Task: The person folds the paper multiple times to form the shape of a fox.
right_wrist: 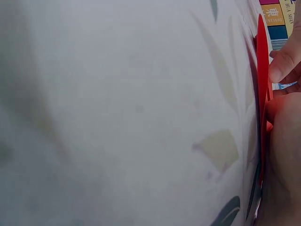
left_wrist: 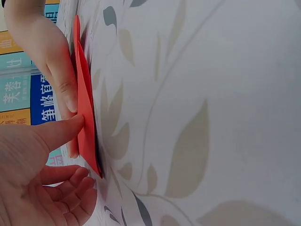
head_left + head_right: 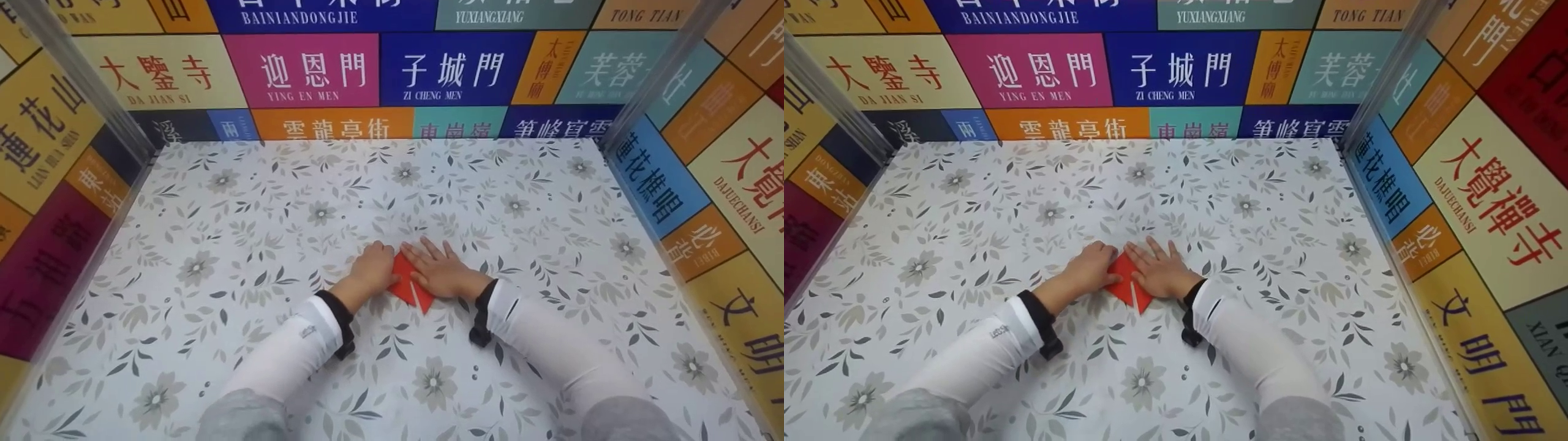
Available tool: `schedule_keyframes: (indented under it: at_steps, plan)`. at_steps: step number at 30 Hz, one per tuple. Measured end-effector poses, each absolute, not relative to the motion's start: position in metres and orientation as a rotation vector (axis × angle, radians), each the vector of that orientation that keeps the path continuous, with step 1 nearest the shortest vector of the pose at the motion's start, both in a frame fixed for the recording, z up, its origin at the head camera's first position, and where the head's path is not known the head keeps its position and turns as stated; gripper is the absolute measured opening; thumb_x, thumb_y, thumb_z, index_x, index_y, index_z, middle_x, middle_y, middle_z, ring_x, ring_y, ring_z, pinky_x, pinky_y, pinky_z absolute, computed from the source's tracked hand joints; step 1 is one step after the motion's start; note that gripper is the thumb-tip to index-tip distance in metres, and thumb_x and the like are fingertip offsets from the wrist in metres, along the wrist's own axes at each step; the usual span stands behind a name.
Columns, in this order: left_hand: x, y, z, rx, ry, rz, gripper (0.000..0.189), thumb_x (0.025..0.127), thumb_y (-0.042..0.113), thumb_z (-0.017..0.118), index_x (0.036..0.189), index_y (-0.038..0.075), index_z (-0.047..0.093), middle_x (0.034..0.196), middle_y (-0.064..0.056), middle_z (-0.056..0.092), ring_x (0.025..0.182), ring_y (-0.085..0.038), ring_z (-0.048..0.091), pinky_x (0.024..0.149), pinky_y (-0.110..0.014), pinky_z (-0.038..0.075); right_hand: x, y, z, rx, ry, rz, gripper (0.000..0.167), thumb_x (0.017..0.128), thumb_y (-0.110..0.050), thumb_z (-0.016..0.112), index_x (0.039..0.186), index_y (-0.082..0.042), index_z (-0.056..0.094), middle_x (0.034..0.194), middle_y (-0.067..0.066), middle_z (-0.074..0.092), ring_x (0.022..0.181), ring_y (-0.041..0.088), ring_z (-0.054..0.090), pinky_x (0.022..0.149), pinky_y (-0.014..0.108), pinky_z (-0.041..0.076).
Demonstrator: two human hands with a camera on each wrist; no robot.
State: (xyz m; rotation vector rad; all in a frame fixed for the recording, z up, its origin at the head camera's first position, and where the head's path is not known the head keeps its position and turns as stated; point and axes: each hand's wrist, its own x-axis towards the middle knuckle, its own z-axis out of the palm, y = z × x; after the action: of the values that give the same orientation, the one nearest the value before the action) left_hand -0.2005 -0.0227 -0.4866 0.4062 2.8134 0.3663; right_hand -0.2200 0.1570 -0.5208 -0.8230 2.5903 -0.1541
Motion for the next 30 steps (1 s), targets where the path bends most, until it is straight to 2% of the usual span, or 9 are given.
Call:
schedule_keyframes:
  at_steps: [3,6,9,11,13,15,17,20,30]
  plan:
    - [-0.2,-0.021,-0.485,0.406,2.801,0.394,0.05,0.091,0.026,0.067,0.128,-0.005,0.053,0.125,-0.022,0.054,0.117,-0.034,0.053,0.099,-0.043,0.048,-0.22,0.156,-0.519,-0.812,2.6,-0.15,0.062,0.104,-0.043,0.028,0.157,-0.023,0.002,0.164,-0.006,0.003,0.151,0.028,-0.009,0.118,0.059,-0.002]
    - [-0.2,-0.019,-0.485,0.391,2.792,0.395,0.048,0.091,0.022,0.067,0.128,-0.005,0.054,0.126,-0.023,0.054,0.119,-0.033,0.053,0.102,-0.042,0.046,-0.218,0.156,-0.518,-0.8,2.642,-0.187,0.065,0.103,-0.042,0.033,0.157,-0.017,0.006,0.164,0.0,0.006,0.151,0.027,-0.003,0.118,0.059,0.001]
    - [-0.202,-0.017,-0.486,0.362,2.785,0.407,0.043,0.089,0.019,0.067,0.124,-0.004,0.056,0.121,-0.021,0.057,0.115,-0.032,0.055,0.099,-0.04,0.048,-0.215,0.156,-0.515,-0.79,2.747,-0.246,0.068,0.1,-0.039,0.046,0.154,-0.006,0.021,0.161,0.011,0.021,0.149,0.03,0.016,0.118,0.056,0.015]
    - [-0.204,-0.016,-0.487,0.351,2.784,0.414,0.04,0.088,0.017,0.068,0.12,-0.004,0.057,0.116,-0.02,0.059,0.112,-0.031,0.056,0.096,-0.039,0.049,-0.212,0.154,-0.511,-0.788,2.831,-0.289,0.065,0.097,-0.037,0.055,0.147,0.0,0.037,0.151,0.018,0.037,0.14,0.033,0.034,0.113,0.052,0.03]
    - [-0.204,-0.016,-0.489,0.335,2.782,0.436,0.038,0.087,0.016,0.069,0.118,-0.004,0.058,0.115,-0.02,0.06,0.111,-0.032,0.056,0.096,-0.039,0.049,-0.21,0.15,-0.508,-0.791,2.902,-0.317,0.055,0.093,-0.033,0.063,0.133,0.003,0.051,0.132,0.019,0.052,0.122,0.034,0.049,0.101,0.047,0.044]
    - [-0.205,-0.017,-0.49,0.323,2.777,0.466,0.038,0.087,0.015,0.069,0.118,-0.004,0.058,0.116,-0.021,0.061,0.112,-0.033,0.056,0.097,-0.041,0.048,-0.208,0.146,-0.505,-0.772,2.943,-0.361,0.041,0.09,-0.028,0.067,0.117,0.003,0.058,0.11,0.017,0.058,0.102,0.032,0.054,0.085,0.044,0.051]
    - [-0.205,-0.018,-0.489,0.311,2.771,0.5,0.037,0.087,0.014,0.069,0.116,-0.004,0.058,0.115,-0.021,0.062,0.112,-0.034,0.056,0.097,-0.042,0.047,-0.207,0.143,-0.503,-0.72,2.956,-0.393,0.032,0.088,-0.025,0.07,0.105,0.0,0.059,0.095,0.014,0.057,0.088,0.029,0.054,0.073,0.04,0.051]
    - [-0.204,-0.019,-0.489,0.3,2.76,0.551,0.034,0.086,0.013,0.068,0.114,-0.004,0.058,0.113,-0.021,0.062,0.11,-0.035,0.057,0.096,-0.043,0.047,-0.207,0.139,-0.5,-0.599,2.936,-0.458,0.027,0.086,-0.022,0.072,0.097,-0.002,0.058,0.085,0.011,0.056,0.079,0.026,0.054,0.065,0.036,0.048]
    - [-0.205,-0.018,-0.488,0.279,2.777,0.595,0.032,0.083,0.01,0.07,0.11,-0.003,0.059,0.108,-0.02,0.06,0.101,-0.033,0.057,0.089,-0.042,0.05,-0.216,0.14,-0.499,-0.438,2.813,-0.666,0.029,0.081,-0.021,0.077,0.096,-0.004,0.058,0.082,0.009,0.059,0.071,0.022,0.056,0.059,0.028,0.043]
